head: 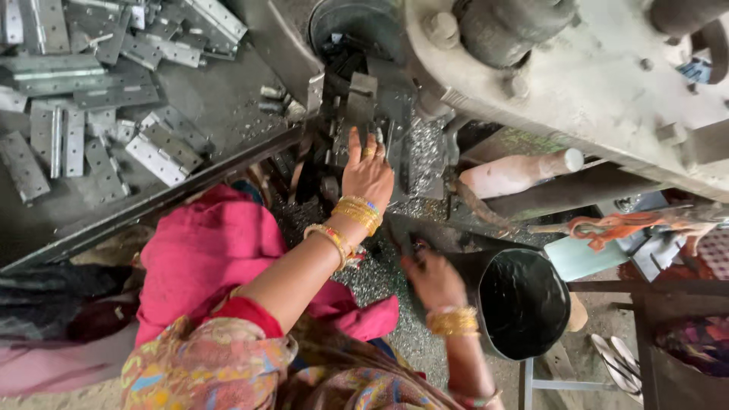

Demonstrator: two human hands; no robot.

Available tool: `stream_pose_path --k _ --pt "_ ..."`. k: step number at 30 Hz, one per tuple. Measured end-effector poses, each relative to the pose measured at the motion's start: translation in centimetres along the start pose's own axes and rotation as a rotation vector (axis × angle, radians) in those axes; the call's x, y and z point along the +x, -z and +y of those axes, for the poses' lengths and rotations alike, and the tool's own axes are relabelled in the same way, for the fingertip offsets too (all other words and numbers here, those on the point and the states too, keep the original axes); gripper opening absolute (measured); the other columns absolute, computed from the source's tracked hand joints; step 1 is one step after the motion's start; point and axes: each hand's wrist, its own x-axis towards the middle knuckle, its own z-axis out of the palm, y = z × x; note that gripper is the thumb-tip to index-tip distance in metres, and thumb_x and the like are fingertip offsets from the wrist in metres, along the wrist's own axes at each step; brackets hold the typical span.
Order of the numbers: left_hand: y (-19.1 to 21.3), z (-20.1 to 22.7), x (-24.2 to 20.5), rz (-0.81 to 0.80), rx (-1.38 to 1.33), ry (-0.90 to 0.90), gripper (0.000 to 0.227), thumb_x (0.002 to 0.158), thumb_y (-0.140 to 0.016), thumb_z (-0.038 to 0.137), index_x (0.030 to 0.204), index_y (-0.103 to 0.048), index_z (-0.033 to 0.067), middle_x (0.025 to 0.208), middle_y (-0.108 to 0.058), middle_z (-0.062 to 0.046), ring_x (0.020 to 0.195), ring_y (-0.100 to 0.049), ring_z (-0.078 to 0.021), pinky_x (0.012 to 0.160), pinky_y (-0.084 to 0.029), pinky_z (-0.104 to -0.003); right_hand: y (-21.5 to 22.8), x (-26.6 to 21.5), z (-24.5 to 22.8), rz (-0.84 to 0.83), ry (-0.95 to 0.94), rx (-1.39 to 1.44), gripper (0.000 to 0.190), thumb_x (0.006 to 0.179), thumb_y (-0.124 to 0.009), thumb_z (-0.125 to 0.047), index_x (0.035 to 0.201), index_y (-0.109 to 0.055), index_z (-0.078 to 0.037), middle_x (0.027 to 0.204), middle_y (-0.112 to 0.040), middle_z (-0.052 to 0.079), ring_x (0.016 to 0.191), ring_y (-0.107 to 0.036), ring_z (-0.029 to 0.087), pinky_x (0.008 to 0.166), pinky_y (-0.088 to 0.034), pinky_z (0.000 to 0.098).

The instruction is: The person repeatedly picks up small metal hinge pieces from a bin, places them into a press machine, and operates the lever to process them. The person then removes the processed pieces and places them into a bucket.

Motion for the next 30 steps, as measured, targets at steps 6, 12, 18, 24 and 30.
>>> stream_pose_path --k 6,12,18,24,30 --pt "0.0 -1.0 -0.9 -0.029 -0.189 0.016 0.032 0.1 -0.053 0.022 0.117 -0.076 0.0064 0.154 -0.05 -0.013 0.149 -0.035 -0.0318 0.123 -0.003 -0.062 -3.3 -1.1 -0.5 -0.05 -0.003 0.126 0.049 0.091 -0.067 -0.05 0.102 -0.069 -0.002 0.088 -0.071 0.028 0.087 -0.067 0.046 0.074 -0.055 0.0518" --pt "0.7 -0.8 1.7 -0.097 -0.047 0.022 0.032 0.098 -0.05 0.016 0.116 -0.075 0.0084 0.156 -0.047 -0.012 0.151 -0.032 -0.0307 0.122 -0.001 -0.061 -2.4 1.0 3.1 0.107 0.224 -0.217 0.052 0.094 -0.06 -0.048 0.12 -0.064 -0.003 0.09 -0.069 0.027 0.082 -0.068 0.045 0.066 -0.054 0.0529" --pt "0.1 -1.2 0.3 -0.053 -0.123 0.057 0.032 0.096 -0.052 0.015 0.117 -0.075 0.0097 0.161 -0.042 -0.01 0.151 -0.028 -0.029 0.123 0.001 -0.061 -2.9 0.0 0.6 -0.068 -0.02 0.082 0.054 0.089 -0.065 -0.057 0.104 -0.07 -0.005 0.093 -0.073 0.027 0.091 -0.07 0.046 0.077 -0.055 0.0547" --pt "2.4 -0.1 1.8 -0.146 0.025 0.041 0.033 0.098 -0.057 0.022 0.123 -0.073 0.0091 0.161 -0.041 -0.013 0.154 -0.026 -0.0333 0.122 -0.003 -0.061 -0.8 0.4 2.2 0.066 0.034 -0.059 0.052 0.091 -0.064 -0.056 0.108 -0.069 -0.008 0.094 -0.072 0.027 0.091 -0.068 0.048 0.076 -0.053 0.0574" --pt "1.6 0.1 2.8 -0.102 -0.001 0.045 0.046 0.085 -0.065 0.028 0.129 -0.066 0.0116 0.156 -0.042 -0.013 0.147 -0.029 -0.0318 0.119 -0.007 -0.061 -4.3 0.1 1.3 -0.004 -0.011 0.101 0.046 0.09 -0.069 -0.051 0.098 -0.07 -0.006 0.088 -0.073 0.024 0.083 -0.07 0.045 0.07 -0.055 0.0533"
